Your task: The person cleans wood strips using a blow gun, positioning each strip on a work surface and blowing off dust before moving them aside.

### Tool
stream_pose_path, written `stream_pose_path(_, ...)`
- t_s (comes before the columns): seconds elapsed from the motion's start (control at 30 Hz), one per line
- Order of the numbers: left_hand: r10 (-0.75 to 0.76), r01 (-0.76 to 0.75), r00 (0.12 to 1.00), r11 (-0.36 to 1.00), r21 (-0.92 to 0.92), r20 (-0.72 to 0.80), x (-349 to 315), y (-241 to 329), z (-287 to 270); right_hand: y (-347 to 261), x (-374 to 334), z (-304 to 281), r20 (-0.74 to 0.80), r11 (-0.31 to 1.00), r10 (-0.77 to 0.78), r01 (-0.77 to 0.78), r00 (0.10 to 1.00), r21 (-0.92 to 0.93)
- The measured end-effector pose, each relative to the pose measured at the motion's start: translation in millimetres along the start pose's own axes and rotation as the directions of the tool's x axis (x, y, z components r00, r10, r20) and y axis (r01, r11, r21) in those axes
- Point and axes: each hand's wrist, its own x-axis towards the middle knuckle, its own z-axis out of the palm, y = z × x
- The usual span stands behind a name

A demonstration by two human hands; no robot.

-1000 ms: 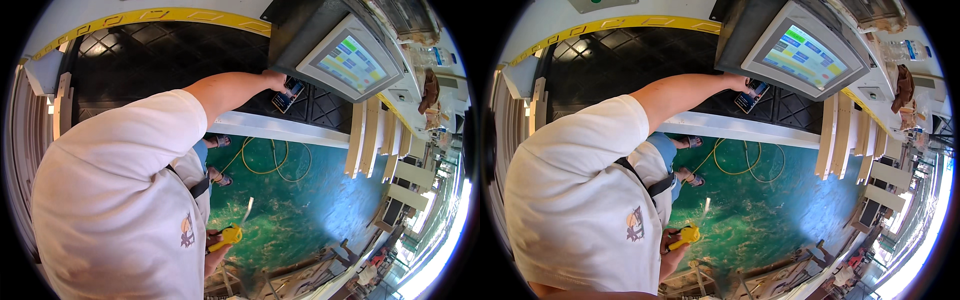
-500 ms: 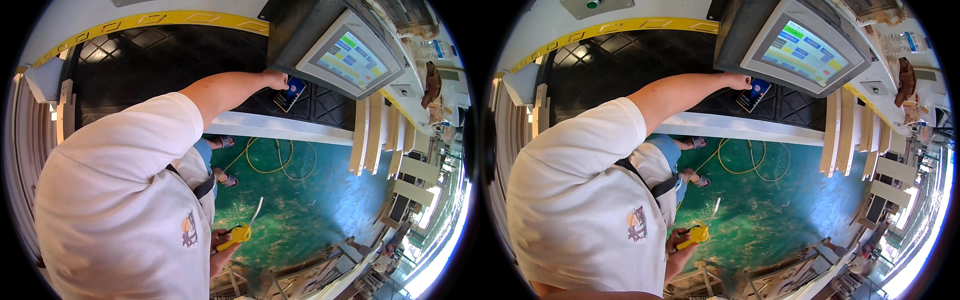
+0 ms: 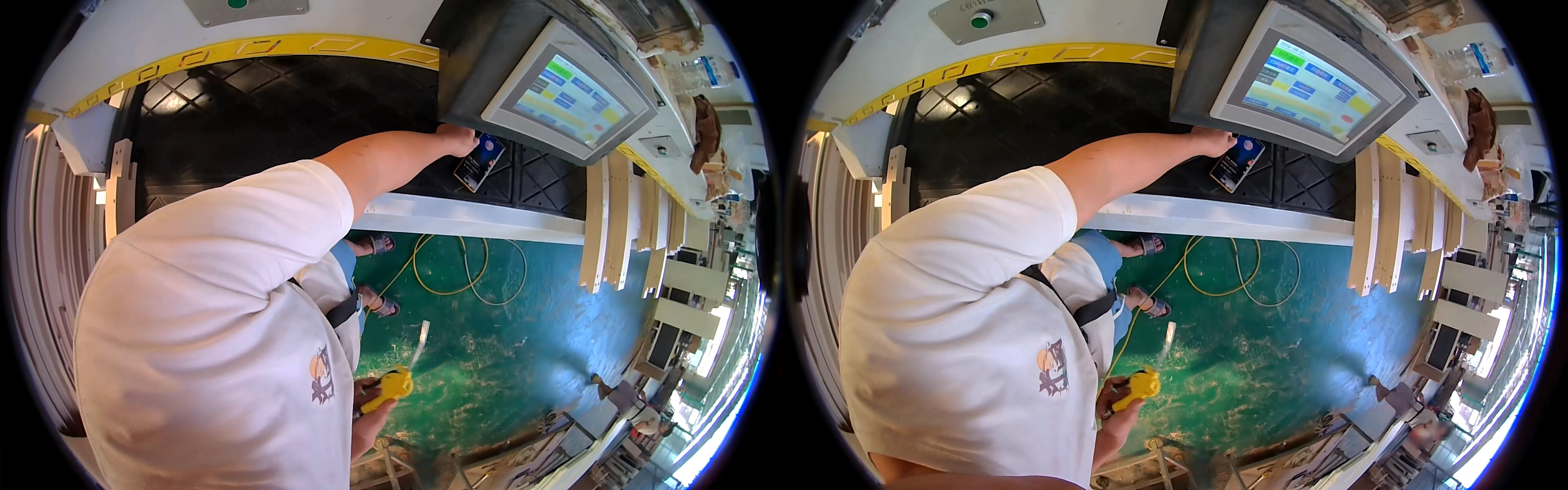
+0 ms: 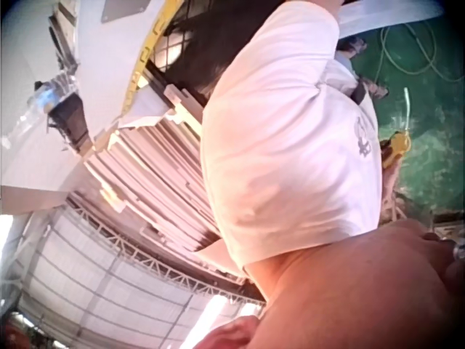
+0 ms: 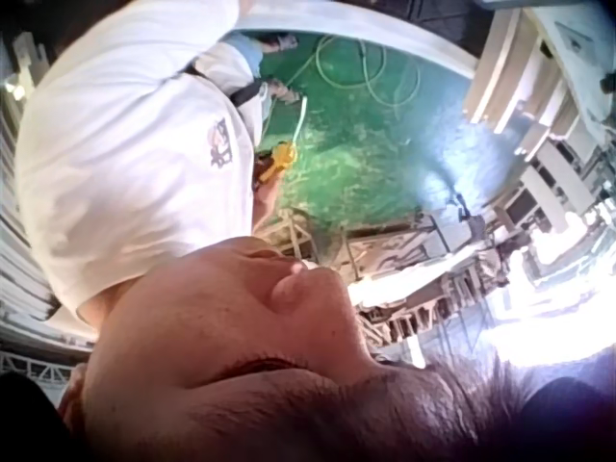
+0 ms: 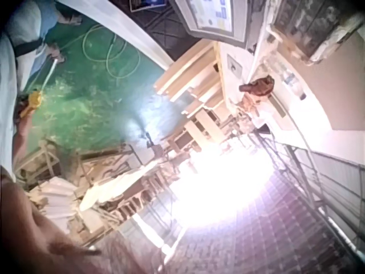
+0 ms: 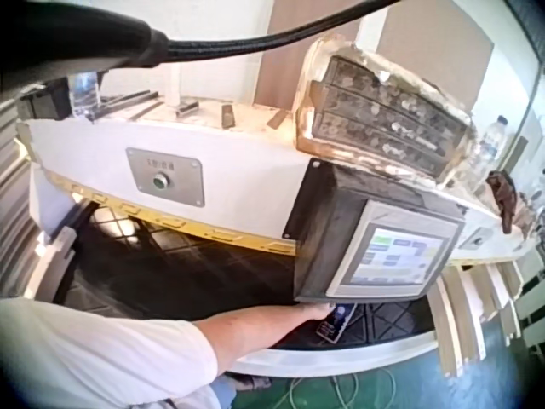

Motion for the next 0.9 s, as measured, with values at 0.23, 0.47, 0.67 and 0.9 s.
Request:
stream_pose_path(0.23, 0.075, -0.04, 0.989, 0.965, -0.259, 0.128, 5, -9, -5, 10, 7, -13, 0.12, 0.998, -0.051, 0.045, 0.991, 0.046)
stream_pose_path(0.47, 0.147, -0.136, 0.987, 0.978, -0.158, 0.059, 6, -20, -6, -43, 60, 31, 0.145, 0.993, -0.116, 0.12, 0.983, -0.014)
stream_pose_path(0.67, 0.091, -0.065, 0.99, 0.972, -0.225, 0.108, 8, -16, -4, -135, 162, 140, 0.154, 0.989, -0.117, 0.129, 0.981, -0.073)
stream_pose_path(0.9, 0.085, -0.074, 0.995, 0.977, -0.199, 0.045, 7, -14, -1, -189, 228, 200, 0.224, 0.965, -0.127, 0.173, 0.966, -0.199)
